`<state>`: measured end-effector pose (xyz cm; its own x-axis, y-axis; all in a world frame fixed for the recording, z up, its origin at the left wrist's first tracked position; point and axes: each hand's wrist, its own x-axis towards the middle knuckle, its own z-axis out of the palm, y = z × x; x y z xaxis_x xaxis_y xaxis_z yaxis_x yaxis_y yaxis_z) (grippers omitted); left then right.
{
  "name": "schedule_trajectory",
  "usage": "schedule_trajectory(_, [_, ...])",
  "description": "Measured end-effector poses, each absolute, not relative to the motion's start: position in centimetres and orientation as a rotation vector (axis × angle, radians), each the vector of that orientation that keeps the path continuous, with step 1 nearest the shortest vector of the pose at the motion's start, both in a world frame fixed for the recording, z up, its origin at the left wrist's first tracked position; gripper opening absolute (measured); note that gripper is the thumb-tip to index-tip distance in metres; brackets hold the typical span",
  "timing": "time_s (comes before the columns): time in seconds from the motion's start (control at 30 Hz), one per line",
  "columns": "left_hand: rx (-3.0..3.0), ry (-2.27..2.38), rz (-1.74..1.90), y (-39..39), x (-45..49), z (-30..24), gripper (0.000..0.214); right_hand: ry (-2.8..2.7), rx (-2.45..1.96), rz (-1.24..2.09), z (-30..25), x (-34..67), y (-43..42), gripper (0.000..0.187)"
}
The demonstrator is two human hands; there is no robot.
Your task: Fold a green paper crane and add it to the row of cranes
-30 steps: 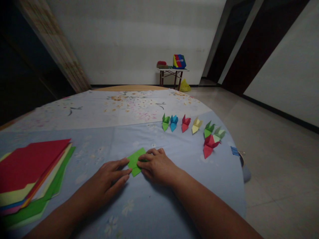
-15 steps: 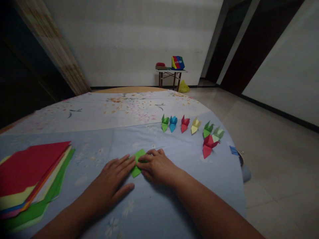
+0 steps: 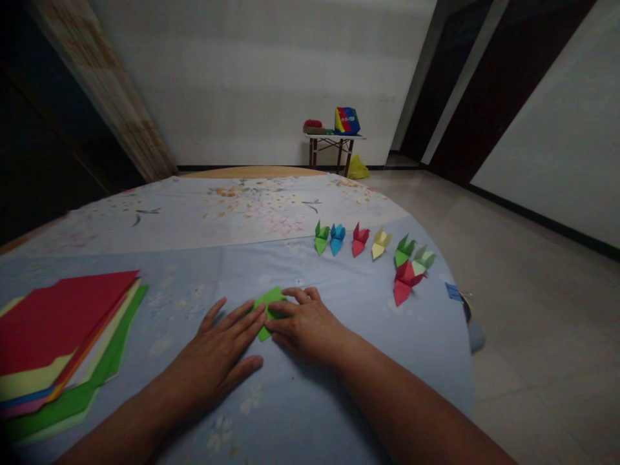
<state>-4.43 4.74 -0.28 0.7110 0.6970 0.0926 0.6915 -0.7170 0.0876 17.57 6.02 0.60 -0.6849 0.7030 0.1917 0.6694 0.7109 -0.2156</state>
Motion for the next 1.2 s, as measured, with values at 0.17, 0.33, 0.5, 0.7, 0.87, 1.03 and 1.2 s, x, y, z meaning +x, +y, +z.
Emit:
schedule_trajectory(0.17, [2.852, 1.157, 0.218, 4.8, -4.6, -0.4, 0.055, -2.638, -1.153, 0.123, 0.8, 18.6, 6.1, 0.021])
schedule_trajectory(0.33, [2.832, 1.157, 0.22, 4.7, -4.6, -0.2, 0.055, -2.627, -1.157, 0.136, 1.3, 19.4, 6.2, 0.021])
schedule_trajectory(0.5, [2.825, 1.153, 0.194, 4.8, -4.7, -0.3, 0.055, -2.578, -1.181, 0.165, 1.3, 20.0, 6.4, 0.019])
schedule_trajectory(0.7, [2.822, 1.151, 0.201, 5.0, -4.8, -0.3, 0.055, -2.563, -1.171, 0.161, 1.5, 20.1, 6.4, 0.022])
schedule_trajectory(0.87, [2.807, 1.164, 0.214, 4.8, -4.7, -0.6, 0.055, -2.594, -1.183, 0.167, 1.2, 20.0, 6.4, 0.022])
schedule_trajectory(1.03, [2.784, 1.214, 0.214, 4.7, -4.4, -0.7, 0.05, -2.577, -1.213, 0.206, 0.7, 20.1, 6.6, 0.022])
schedule_trajectory(1.2, [2.749, 1.243, 0.223, 4.8, -4.3, -0.4, 0.045, -2.571, -1.22, 0.208, 0.6, 20.2, 6.8, 0.022])
